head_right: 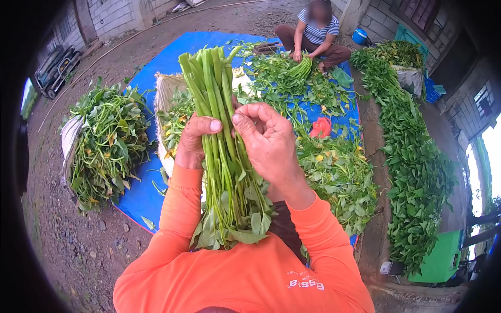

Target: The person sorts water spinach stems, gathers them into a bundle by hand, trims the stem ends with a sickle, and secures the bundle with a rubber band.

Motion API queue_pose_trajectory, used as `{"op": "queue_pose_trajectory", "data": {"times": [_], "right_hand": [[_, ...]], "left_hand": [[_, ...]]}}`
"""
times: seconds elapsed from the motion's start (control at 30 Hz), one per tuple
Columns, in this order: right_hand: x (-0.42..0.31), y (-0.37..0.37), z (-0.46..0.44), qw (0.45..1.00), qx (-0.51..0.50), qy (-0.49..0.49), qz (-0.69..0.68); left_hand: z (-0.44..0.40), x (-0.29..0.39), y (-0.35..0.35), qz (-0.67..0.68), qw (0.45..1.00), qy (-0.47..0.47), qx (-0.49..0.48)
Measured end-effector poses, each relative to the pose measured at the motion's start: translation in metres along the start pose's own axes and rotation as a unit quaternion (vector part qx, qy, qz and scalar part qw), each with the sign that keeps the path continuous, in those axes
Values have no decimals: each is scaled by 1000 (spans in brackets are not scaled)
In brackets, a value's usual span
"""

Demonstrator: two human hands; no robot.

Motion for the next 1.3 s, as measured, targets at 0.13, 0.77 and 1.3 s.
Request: {"op": "queue_pose_trajectory", "data": {"times": [0.13,0.77,1.3], "right_hand": [[-8,6,-12,991,21,63,116],[80,68,81,944,-202,-259,7],[168,84,204,900,163,-291,-282]], "left_hand": [[5,6,-7,-55,998,2,20],[79,83,10,-485,845,222,-23],[118,-185,-23,-464,844,222,-150]]}}
Point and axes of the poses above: each hand's wrist, its own z-axis away from the middle knuckle, its own y-axis out of the back of the hand, x = y × z, the point moved 2 cm from there along -z, towards the middle knuckle, and after that the axes turned 6 degrees about x, right-handed, at the moved point
